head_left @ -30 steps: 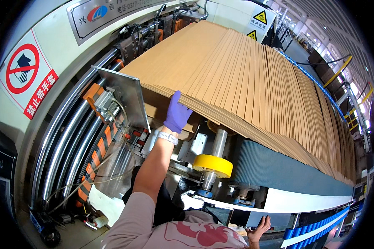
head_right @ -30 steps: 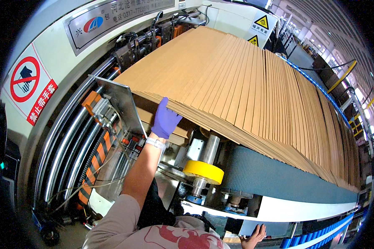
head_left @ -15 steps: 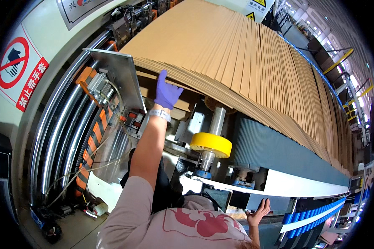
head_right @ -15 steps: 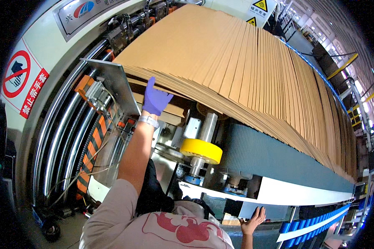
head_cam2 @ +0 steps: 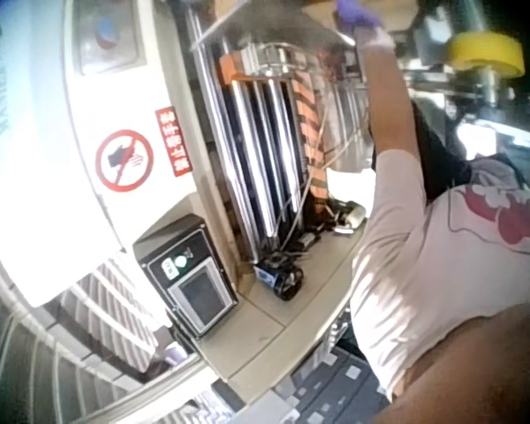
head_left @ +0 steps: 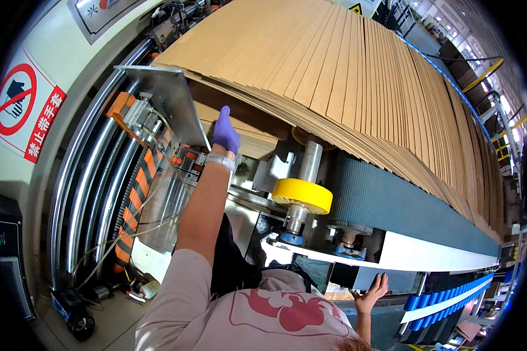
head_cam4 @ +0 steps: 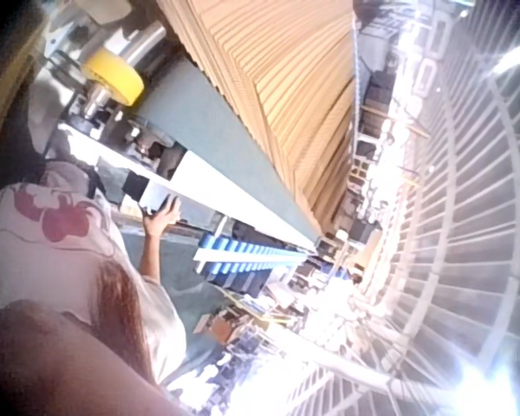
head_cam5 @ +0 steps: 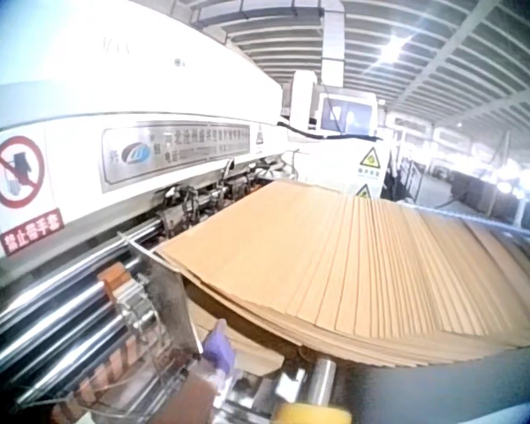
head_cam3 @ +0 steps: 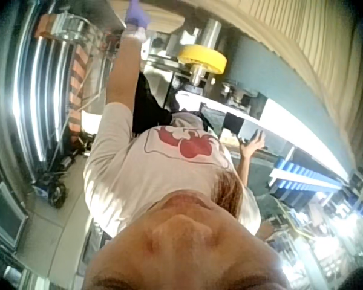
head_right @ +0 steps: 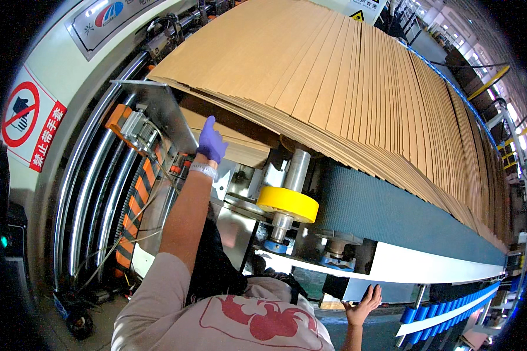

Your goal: The person feeds flat cardboard sheets into a machine using their left hand while wearing a purple glove. They repeatedly pull sheets from a stack and guide them into the rollers of the machinery.

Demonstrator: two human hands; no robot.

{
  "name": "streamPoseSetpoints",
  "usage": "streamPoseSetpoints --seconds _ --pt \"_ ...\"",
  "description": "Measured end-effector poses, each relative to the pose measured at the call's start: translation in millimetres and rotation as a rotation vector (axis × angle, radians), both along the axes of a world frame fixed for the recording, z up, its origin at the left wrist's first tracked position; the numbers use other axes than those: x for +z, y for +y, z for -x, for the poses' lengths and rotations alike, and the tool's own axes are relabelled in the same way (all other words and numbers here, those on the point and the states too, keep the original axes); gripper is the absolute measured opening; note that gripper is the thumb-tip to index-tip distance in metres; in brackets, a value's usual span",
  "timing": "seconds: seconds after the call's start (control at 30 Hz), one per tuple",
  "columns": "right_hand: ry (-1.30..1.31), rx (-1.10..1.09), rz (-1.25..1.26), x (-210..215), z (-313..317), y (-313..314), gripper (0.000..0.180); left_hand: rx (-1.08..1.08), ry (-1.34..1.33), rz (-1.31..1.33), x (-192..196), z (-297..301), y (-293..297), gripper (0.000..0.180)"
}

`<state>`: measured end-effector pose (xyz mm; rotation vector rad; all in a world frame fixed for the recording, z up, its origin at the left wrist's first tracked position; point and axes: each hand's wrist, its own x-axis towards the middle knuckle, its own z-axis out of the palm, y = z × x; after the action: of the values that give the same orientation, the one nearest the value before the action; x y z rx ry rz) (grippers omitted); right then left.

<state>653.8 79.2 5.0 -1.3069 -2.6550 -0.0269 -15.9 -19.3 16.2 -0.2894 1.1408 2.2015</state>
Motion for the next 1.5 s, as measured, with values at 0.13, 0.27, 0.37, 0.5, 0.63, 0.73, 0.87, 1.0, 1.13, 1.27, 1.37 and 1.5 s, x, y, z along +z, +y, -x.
streamPoseSetpoints --seconds 0.13,0.27,0.37,0.5,0.63,0.73,0.87,1.0,1.13,1.27,1.37,1.5 --pt "-0.001 -0.006 0.014 0 -1 1 0.108 0.021 0.028 0.058 -5 7 0 0.059" --pt "0.066 0.016 -0.025 1 5 0 0.114 -0.276 0.704 0.049 -16 3 -20 0.023" --pt "0.049 -0.002 -0.016 0 3 -2 0.114 -0.433 0.731 -0.211 -2 -9 -22 0.011" --pt "0.044 0.008 -0.031 0 3 -2 0.115 -0.555 1.093 0.062 -8 1 -26 0.016" --pt "-0.03 0.002 0.003 0 2 0 0.11 -0.391 0.632 -0.202 -31 17 -10 0.047" --pt "-0.029 -0.026 0.002 -3 -7 0 0.112 -0.139 -0.031 -0.288 18 -13 28 0.099" --pt "0.023 -0.018 -0.001 -2 -1 1 0.119 -0.19 0.138 -0.426 36 -20 49 0.084" --pt "0.018 -0.024 -0.004 -2 0 0 0.119 -0.147 0.177 -0.311 46 -36 63 0.071" --pt "-0.01 -0.035 0.001 -7 -5 3 0.119 -0.127 0.176 -0.352 49 -41 64 0.067" --pt "0.0 -0.005 -0.021 -14 -10 6 0.117 -0.097 0.132 -0.369 51 -55 74 0.063" --pt "-0.029 -0.008 -0.026 -14 -12 4 0.114 -0.117 0.12 -0.367 52 -65 81 0.067" --pt "-0.024 -0.018 -0.007 -11 -9 3 0.115 -0.12 0.168 -0.377 62 -90 84 0.063"
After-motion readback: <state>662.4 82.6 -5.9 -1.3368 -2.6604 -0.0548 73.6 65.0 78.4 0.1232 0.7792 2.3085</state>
